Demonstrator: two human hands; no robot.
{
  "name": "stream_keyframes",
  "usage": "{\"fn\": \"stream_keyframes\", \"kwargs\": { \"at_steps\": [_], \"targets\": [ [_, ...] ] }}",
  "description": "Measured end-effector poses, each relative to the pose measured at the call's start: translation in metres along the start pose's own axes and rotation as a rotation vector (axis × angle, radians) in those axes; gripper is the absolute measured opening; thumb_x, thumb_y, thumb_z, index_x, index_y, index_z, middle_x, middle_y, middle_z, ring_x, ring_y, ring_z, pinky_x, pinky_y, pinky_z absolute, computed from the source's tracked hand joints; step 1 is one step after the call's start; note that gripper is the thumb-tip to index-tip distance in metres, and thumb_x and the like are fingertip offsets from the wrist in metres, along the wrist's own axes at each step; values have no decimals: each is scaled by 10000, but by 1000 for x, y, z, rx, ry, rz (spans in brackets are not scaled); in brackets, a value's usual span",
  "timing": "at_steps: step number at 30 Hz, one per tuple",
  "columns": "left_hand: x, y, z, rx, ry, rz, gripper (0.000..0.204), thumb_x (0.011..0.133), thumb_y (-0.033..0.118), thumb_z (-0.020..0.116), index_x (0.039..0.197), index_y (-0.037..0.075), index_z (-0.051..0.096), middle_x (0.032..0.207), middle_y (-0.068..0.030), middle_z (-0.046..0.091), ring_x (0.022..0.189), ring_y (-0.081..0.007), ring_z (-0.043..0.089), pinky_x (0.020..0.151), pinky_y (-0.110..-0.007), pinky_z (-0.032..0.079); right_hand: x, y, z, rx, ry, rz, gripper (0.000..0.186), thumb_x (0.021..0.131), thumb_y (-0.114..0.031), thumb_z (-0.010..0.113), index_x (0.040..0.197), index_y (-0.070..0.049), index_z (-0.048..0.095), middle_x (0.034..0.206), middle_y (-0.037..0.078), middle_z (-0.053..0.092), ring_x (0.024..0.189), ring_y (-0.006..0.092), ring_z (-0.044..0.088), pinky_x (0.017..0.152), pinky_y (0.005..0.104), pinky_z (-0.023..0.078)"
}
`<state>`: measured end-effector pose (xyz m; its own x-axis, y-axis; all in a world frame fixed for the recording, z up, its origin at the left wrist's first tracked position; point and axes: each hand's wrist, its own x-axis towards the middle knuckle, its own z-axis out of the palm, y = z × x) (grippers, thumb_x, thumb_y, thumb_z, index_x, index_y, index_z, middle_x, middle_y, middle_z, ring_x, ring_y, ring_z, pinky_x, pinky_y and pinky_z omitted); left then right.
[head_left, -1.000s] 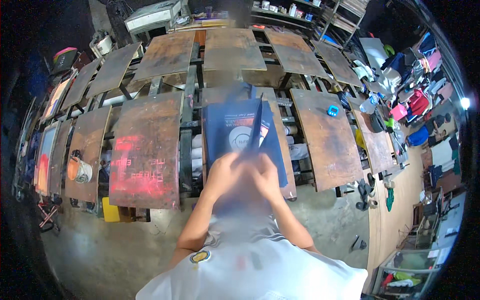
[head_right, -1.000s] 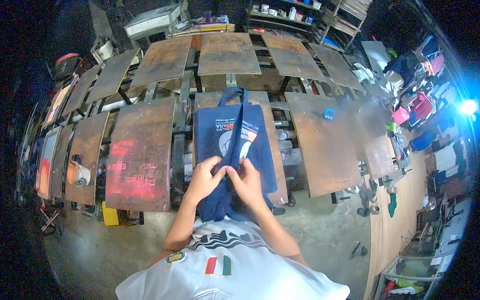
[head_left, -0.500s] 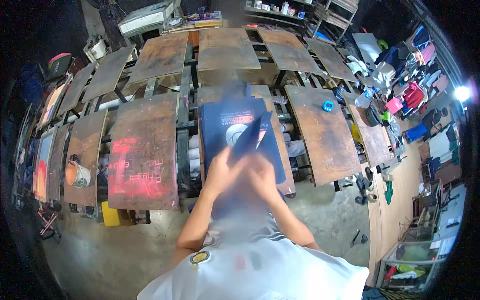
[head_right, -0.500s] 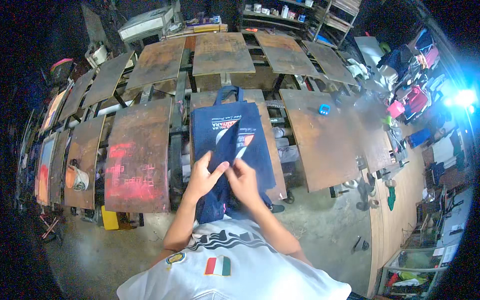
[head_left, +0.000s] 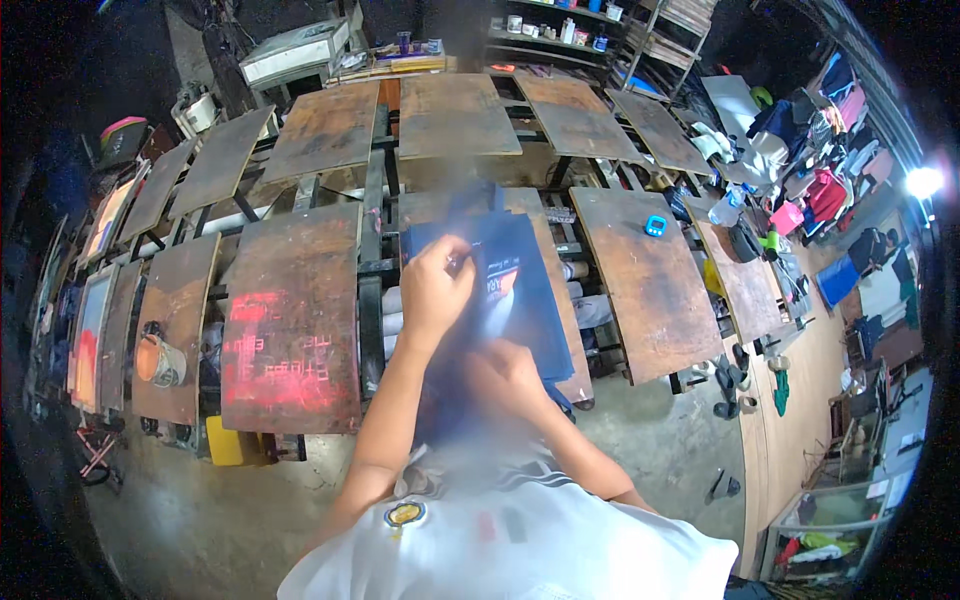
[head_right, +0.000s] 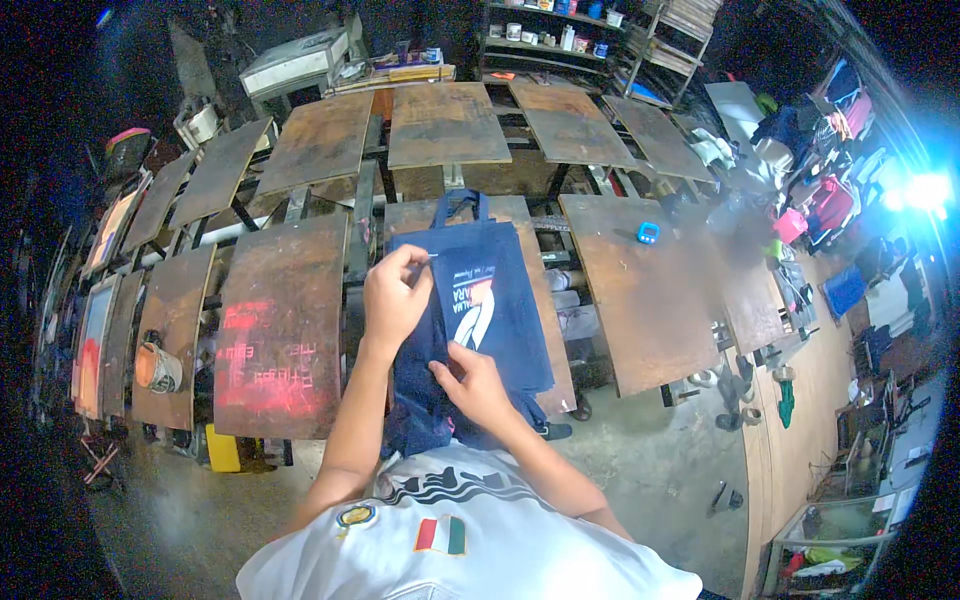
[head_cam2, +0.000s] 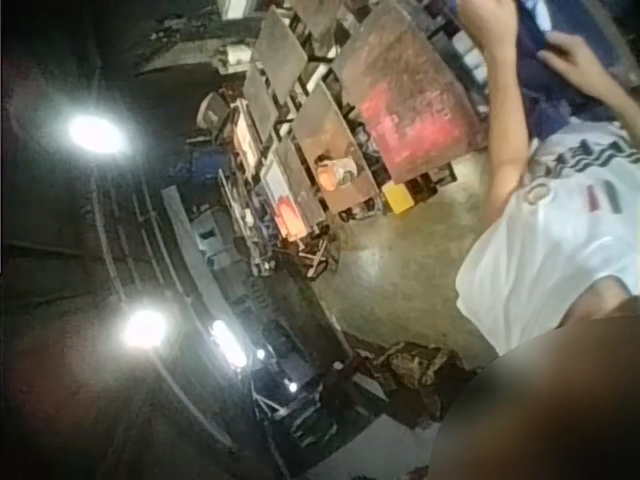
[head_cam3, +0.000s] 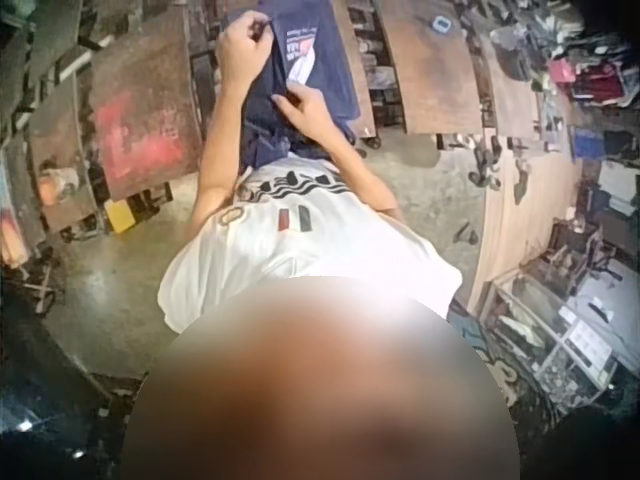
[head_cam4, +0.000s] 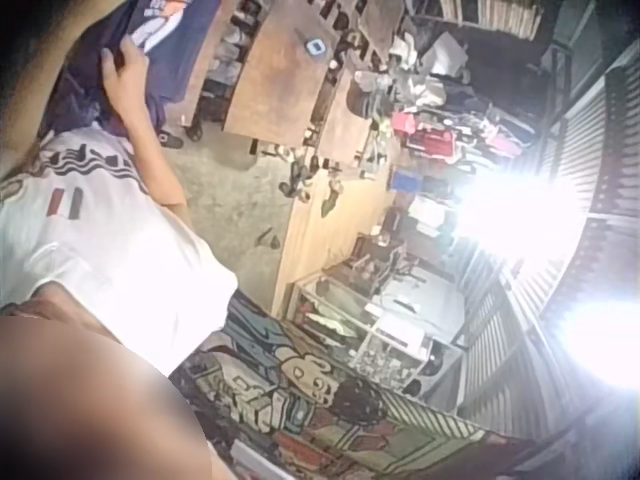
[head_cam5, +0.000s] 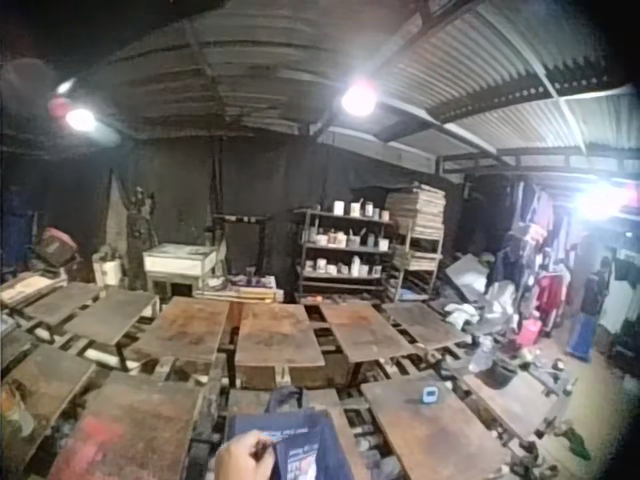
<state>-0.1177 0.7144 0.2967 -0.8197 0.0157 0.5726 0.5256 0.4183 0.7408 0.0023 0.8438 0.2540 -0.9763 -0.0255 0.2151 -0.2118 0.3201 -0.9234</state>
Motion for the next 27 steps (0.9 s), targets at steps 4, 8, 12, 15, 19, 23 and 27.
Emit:
{"fn": "stream_keyframes", "kwargs": {
  "at_steps": [4,8,12,15,19,23,27],
  "targets": [
    [19,11,2,-28,52,58,108,824,19,649,929,-3,636,806,-131,675,604,-176,638,573,-307,469,10,-9,-5,-92,46,-17,309,884,-148,701,768,10,462,605,168,503,514,246,480,519,372,407],
    [44,3,0,-71,199,53,65,872,17,596,920,-24,608,747,-69,632,656,-113,598,594,-287,465,21,1,-14,-279,236,-72,142,898,-122,618,882,13,575,727,213,597,647,355,611,598,417,470],
    [61,23,-17,-181,122,74,119,940,86,548,910,-22,591,733,-43,596,620,-104,579,556,-258,465,50,9,-64,-472,626,-207,101,954,-62,563,939,22,618,799,176,620,691,283,602,643,369,476],
    [61,23,-16,-190,31,-51,180,979,135,530,940,-20,614,777,-53,627,591,-103,585,483,-248,476,62,-4,-91,-464,697,-311,87,947,-58,588,940,23,621,820,146,645,708,216,614,656,325,480],
    [68,14,-21,-286,70,-238,228,912,202,552,932,-12,629,690,-124,648,579,-246,641,585,-371,476,49,6,-84,-361,442,-154,172,894,-133,693,965,10,628,877,171,655,770,308,646,708,371,508],
    [80,-9,-28,-95,130,-193,261,893,239,569,918,-13,632,702,-169,645,665,-341,643,628,-414,480,10,54,-58,-522,108,-140,162,858,-124,688,947,5,644,875,181,661,808,361,655,719,436,511],
    [94,-6,-31,-57,126,-168,241,891,213,563,904,-16,638,749,-202,661,686,-368,645,646,-424,485,-13,96,-56,-417,208,-43,104,880,-71,669,918,25,659,808,174,641,720,290,649,648,363,503]
  ]
}}
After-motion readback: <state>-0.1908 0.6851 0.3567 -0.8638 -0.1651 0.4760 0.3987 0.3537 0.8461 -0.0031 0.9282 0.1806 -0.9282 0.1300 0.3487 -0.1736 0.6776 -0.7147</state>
